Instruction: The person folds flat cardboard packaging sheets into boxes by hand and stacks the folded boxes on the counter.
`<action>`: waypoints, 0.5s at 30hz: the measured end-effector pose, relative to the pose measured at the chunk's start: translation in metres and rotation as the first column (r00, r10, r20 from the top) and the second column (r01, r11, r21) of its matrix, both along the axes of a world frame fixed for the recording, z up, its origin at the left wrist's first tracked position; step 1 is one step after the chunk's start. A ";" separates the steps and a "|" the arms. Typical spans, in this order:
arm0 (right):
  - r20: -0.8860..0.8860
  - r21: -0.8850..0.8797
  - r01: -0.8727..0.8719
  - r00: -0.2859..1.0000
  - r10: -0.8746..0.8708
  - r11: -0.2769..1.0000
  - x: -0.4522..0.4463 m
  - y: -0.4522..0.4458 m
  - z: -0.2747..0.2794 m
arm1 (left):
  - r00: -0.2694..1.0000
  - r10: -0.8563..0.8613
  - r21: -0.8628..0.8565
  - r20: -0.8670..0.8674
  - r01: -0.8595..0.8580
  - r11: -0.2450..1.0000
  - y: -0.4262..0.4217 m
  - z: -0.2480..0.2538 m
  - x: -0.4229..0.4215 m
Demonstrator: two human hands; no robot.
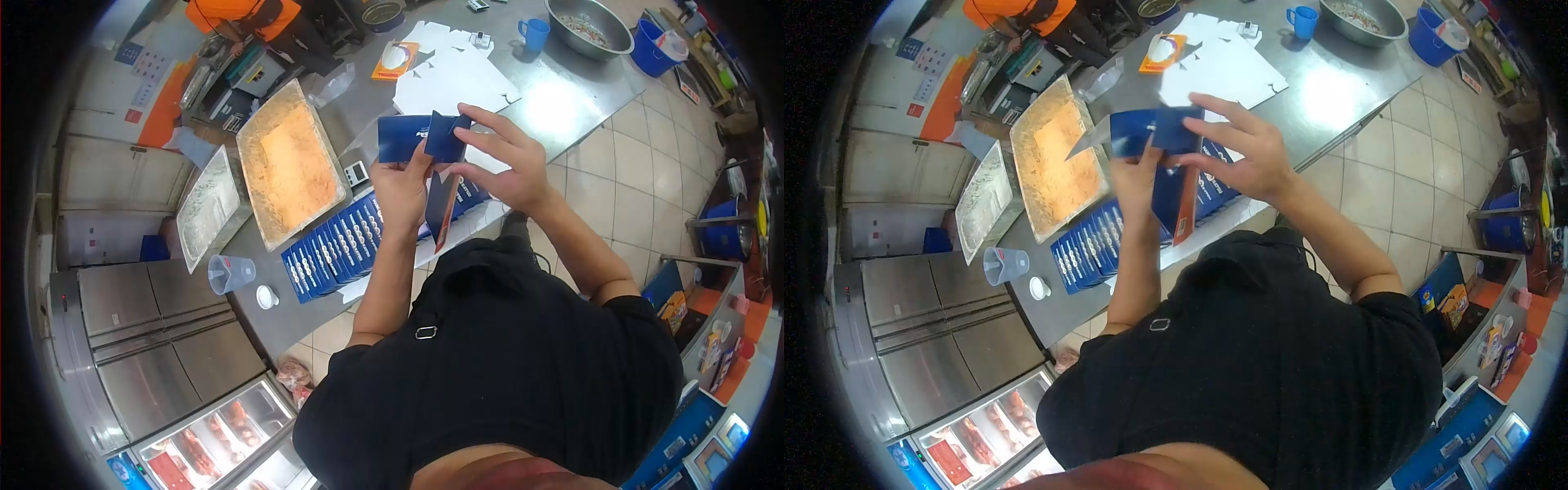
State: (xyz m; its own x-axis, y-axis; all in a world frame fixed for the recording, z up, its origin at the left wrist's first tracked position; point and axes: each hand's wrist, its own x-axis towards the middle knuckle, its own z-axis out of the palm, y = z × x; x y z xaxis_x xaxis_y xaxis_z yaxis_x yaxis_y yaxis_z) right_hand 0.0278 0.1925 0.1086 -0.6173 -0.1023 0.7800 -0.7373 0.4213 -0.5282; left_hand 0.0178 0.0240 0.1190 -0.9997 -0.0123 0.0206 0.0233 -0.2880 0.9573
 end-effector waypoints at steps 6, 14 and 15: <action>0.190 0.079 0.011 0.981 -0.026 0.997 0.009 0.006 0.019 | 0.990 -0.113 0.215 -0.083 0.128 0.968 0.001 -0.011 -0.006; 0.289 0.134 -0.233 0.939 0.187 0.963 0.013 0.015 0.020 | 0.994 -0.095 0.284 -0.047 0.104 0.953 -0.001 -0.016 -0.013; 0.291 0.133 -0.236 0.938 0.189 0.963 0.012 0.015 0.018 | 0.997 -0.072 0.265 -0.018 0.075 0.961 0.002 -0.013 -0.009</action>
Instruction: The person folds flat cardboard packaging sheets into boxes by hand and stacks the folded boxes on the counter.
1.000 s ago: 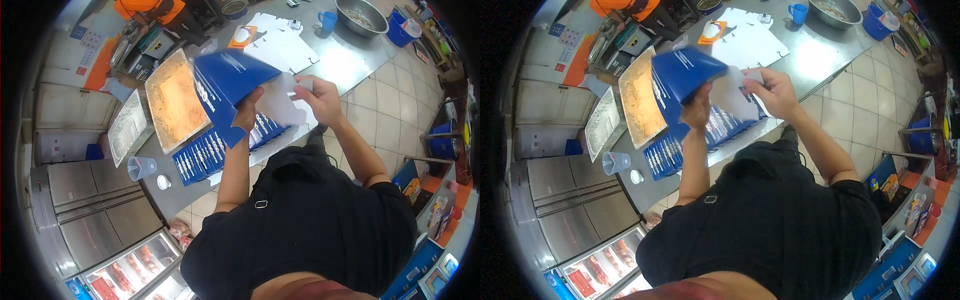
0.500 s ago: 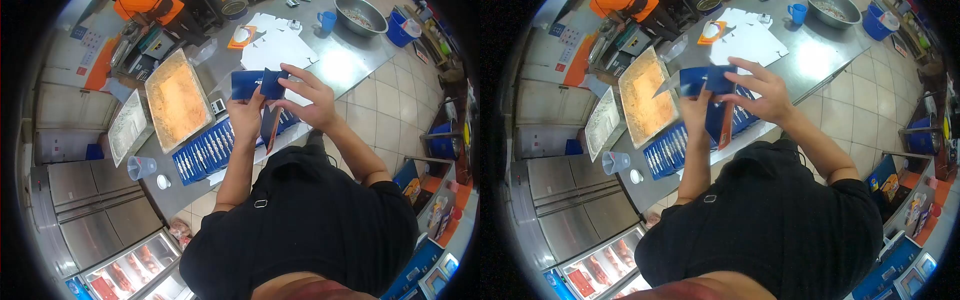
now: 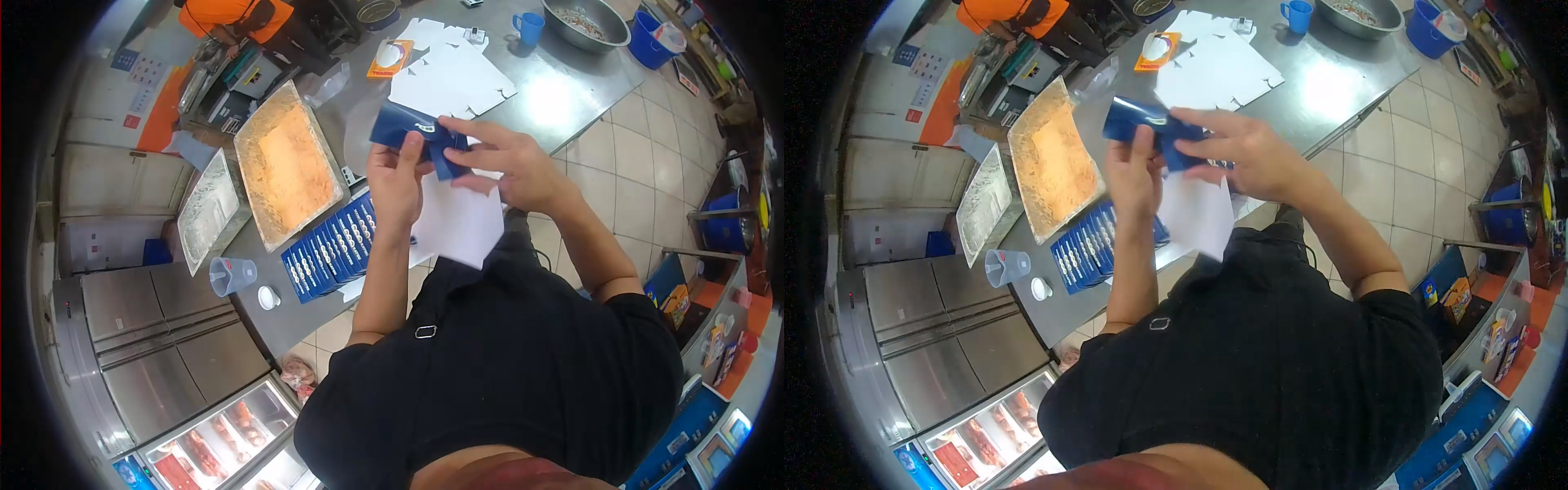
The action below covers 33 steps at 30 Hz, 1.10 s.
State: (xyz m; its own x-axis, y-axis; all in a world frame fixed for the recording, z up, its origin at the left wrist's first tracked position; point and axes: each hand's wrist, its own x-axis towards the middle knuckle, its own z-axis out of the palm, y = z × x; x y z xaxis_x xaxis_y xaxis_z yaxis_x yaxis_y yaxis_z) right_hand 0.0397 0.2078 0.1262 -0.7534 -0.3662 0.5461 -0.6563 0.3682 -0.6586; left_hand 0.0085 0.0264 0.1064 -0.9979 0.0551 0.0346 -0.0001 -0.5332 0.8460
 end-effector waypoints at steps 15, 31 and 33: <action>0.126 -0.227 0.138 0.986 -0.112 0.964 0.000 0.035 -0.006 | 0.892 -0.437 -0.856 -0.112 0.137 0.498 -0.018 -0.006 0.005; 0.444 -0.159 -0.061 0.887 0.127 0.985 -0.016 0.045 -0.023 | 0.750 -0.661 -0.965 -0.016 0.162 0.207 -0.014 0.026 -0.002; 0.318 0.031 -0.054 0.947 0.041 0.998 -0.009 0.036 -0.020 | 0.838 -0.542 -0.937 0.059 0.234 0.261 -0.013 0.025 0.001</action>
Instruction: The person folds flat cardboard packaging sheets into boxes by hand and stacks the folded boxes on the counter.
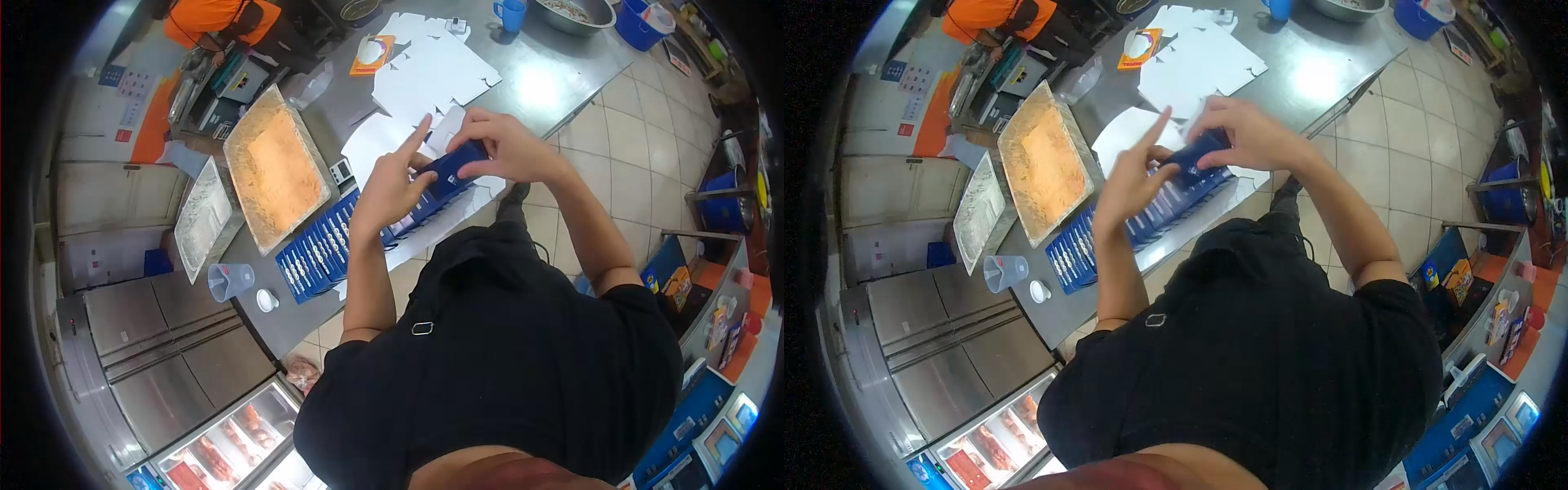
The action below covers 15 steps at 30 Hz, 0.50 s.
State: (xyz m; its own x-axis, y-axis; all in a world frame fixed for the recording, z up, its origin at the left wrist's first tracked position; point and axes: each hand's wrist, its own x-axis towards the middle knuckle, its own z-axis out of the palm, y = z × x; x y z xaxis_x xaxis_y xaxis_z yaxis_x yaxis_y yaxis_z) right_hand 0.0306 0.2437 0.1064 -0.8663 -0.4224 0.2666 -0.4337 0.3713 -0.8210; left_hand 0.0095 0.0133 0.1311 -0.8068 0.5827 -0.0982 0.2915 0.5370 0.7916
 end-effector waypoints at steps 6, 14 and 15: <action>-0.163 -0.049 0.251 0.953 -0.255 0.967 -0.003 -0.007 -0.011 | 0.990 -0.029 -0.014 -0.135 0.027 1.000 0.003 -0.002 -0.001; 0.108 -0.287 0.168 0.984 -0.143 0.943 -0.012 0.021 -0.036 | 0.935 -0.146 -0.060 -0.322 0.133 0.989 -0.011 -0.020 -0.007; 0.105 -0.285 0.163 0.985 -0.138 0.945 -0.019 0.028 -0.046 | 0.954 -0.118 0.072 -0.275 0.142 0.987 -0.013 -0.021 -0.007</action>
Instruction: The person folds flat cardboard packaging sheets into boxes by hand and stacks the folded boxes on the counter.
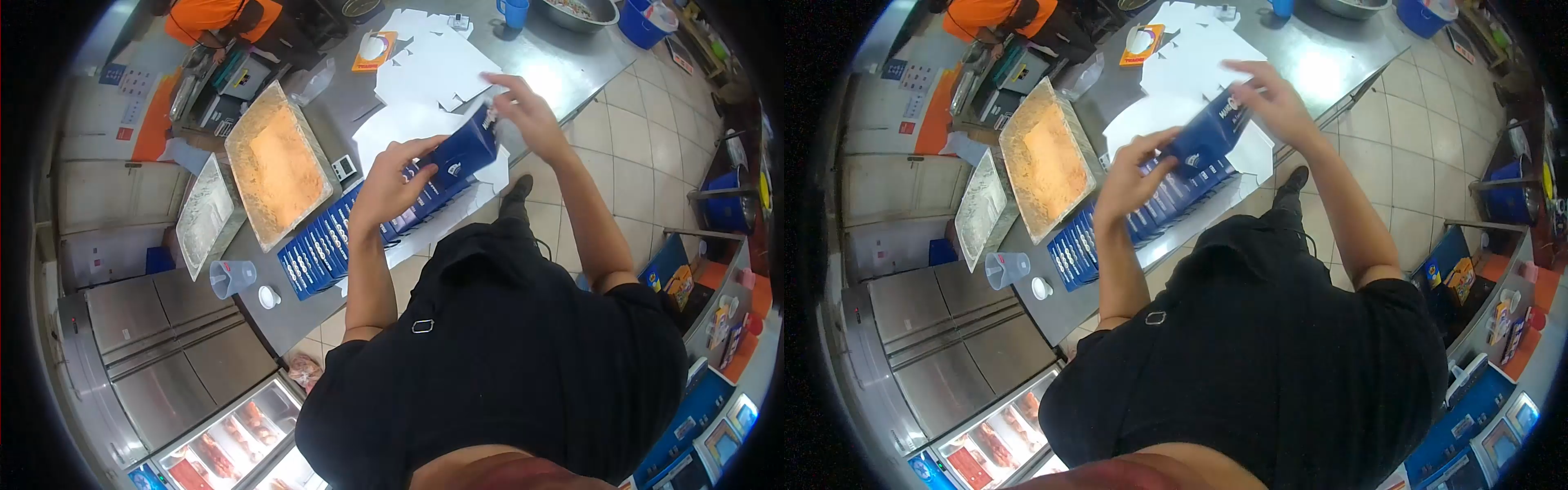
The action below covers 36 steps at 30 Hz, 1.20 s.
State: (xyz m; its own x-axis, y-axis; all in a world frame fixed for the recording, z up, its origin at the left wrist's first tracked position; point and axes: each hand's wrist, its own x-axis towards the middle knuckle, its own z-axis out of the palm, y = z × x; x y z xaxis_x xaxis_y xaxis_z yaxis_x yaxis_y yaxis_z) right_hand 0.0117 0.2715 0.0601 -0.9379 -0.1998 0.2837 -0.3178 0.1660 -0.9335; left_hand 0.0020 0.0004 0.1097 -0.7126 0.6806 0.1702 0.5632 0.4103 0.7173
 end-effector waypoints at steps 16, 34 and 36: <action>0.339 -0.402 -0.085 0.911 0.234 0.912 0.019 0.028 -0.040 | 0.978 0.209 0.190 0.014 -0.208 0.960 0.024 -0.075 -0.033; 0.582 0.044 0.609 0.629 -0.516 0.792 0.034 -0.064 -0.224 | 0.857 0.507 -0.300 -0.092 -0.509 0.807 0.036 -0.217 -0.070; 0.563 0.046 0.614 0.636 -0.528 0.788 0.033 -0.072 -0.228 | 0.822 0.516 -0.243 -0.243 -0.566 0.787 0.038 -0.224 -0.066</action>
